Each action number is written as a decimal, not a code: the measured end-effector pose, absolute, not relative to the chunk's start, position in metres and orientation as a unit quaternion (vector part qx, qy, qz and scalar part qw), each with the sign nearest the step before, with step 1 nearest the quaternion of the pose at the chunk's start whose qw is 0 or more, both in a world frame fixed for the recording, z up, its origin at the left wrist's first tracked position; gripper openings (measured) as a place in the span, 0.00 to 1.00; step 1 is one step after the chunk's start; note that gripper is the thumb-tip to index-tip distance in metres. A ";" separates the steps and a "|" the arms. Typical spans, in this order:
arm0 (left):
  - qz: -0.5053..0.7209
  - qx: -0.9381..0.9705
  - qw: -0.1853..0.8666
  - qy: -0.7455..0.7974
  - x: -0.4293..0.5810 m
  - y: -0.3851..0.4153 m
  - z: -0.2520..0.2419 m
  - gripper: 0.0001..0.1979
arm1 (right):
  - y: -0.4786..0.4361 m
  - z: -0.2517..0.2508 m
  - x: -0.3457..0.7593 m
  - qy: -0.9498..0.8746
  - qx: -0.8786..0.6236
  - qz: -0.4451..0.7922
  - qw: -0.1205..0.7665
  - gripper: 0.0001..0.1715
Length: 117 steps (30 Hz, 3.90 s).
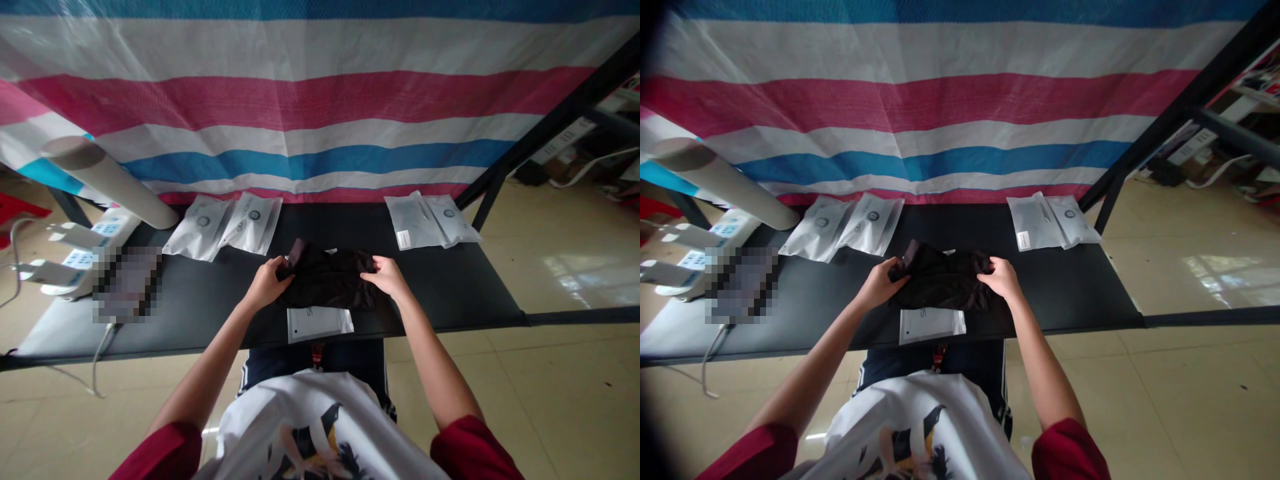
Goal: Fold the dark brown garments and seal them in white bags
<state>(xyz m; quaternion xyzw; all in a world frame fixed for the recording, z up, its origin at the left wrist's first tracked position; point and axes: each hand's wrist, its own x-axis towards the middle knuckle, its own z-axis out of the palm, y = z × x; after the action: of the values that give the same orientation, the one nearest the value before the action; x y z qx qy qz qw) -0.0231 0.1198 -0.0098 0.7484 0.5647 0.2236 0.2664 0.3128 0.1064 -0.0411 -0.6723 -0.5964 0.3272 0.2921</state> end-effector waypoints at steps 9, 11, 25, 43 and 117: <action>0.312 0.732 0.416 0.441 -0.032 0.125 -0.020 0.07 | 0.094 -0.040 0.312 -0.647 -0.519 0.363 0.425 0.06; 0.324 0.753 0.419 0.390 -0.034 0.123 -0.018 0.06 | 0.088 -0.035 0.313 -0.679 -0.485 0.340 0.434 0.09; 0.245 0.869 0.271 0.334 -0.043 0.096 0.001 0.16 | 0.066 -0.019 0.320 -0.805 -0.498 0.181 0.266 0.21; 0.069 0.936 0.129 0.319 0.018 -0.010 -0.002 0.28 | 0.151 -0.020 0.249 -0.803 -0.552 0.133 0.181 0.15; 0.180 0.837 0.174 0.487 -0.005 0.043 0.001 0.16 | 0.141 -0.012 0.273 -0.694 -0.514 0.460 0.205 0.14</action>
<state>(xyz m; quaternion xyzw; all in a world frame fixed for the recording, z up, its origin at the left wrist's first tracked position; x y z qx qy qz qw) -0.0053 0.0435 0.0007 0.8368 0.4867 0.1802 0.1742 0.2729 0.1413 -0.0124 -0.5140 -0.6942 0.4601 0.2052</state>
